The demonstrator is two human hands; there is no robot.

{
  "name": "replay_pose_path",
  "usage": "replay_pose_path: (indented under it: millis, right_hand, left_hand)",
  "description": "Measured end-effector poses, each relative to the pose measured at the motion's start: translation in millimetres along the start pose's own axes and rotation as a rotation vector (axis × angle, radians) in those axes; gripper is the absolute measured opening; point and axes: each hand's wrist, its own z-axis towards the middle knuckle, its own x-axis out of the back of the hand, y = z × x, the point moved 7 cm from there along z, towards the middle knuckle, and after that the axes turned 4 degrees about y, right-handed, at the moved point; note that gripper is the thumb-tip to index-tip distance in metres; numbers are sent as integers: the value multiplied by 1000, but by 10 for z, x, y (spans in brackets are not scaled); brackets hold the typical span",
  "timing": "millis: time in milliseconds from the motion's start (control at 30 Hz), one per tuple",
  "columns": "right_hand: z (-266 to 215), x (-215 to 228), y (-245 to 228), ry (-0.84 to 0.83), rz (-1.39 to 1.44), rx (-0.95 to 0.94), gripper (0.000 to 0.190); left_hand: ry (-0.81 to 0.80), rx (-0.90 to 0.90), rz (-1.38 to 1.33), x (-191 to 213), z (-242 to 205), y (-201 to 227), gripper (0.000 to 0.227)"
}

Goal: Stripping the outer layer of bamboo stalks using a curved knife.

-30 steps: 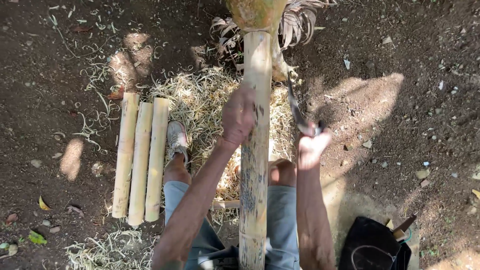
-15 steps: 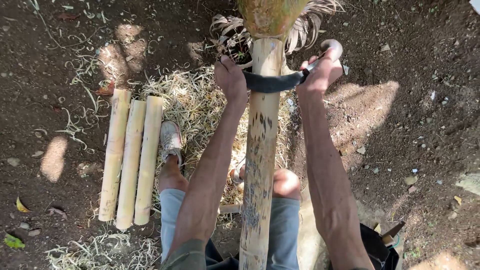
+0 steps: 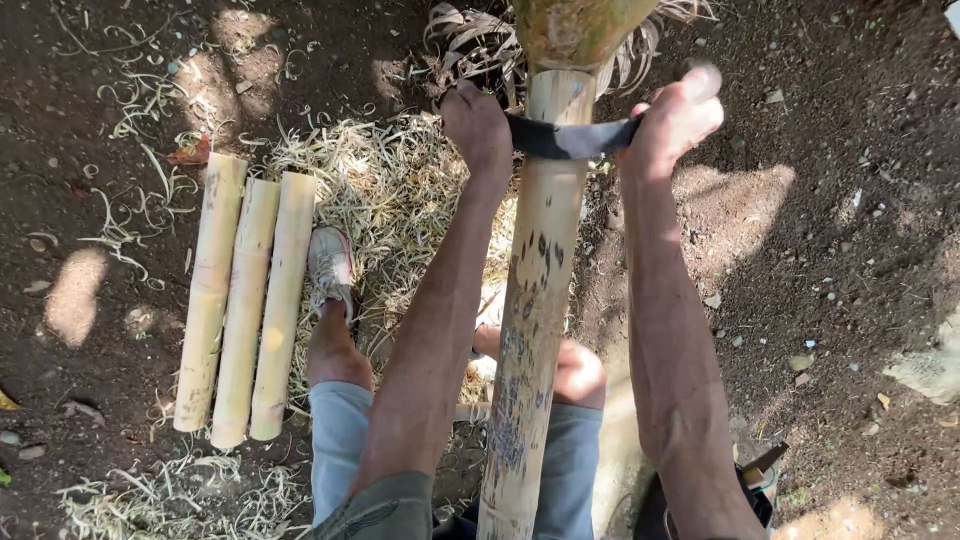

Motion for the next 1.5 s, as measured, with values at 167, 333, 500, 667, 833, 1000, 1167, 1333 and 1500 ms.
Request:
replay_pose_path:
  millis: [167,333,500,667,833,1000,1167,1333,1500]
  right_hand:
    - [197,-123,57,-36,11,86,28]
    - [613,-309,331,-124,-14,146,32]
    - [641,-420,358,-89,-9,151,39]
    - [626,-342,410,-45,-140,61,34]
    - [277,-193,367,7,-209,-41,32]
    - [385,73,572,51,-1295,500,26]
    - [-403,114,-123,-93,-64,112,28]
    - [-518,242,-25,48,-35,-190,19]
    - [-352,138,120,-5,-4,-93,28]
  left_hand:
    - [47,-113,95,-108,79,175,35]
    - [12,-6,-56,-394,398,56,27]
    - [52,-161,145,-359,627,-191,27]
    - [-14,-179,224,-413,605,130,16]
    - [8,-72,146,38,125,151,27]
    - [-29,-142,176,270,-207,191,35]
    - [-39,-209,288,410,-357,134,41]
    - [-54,-221,193,538,-482,139,37]
    - [-38,-231,280,338,-312,270,39]
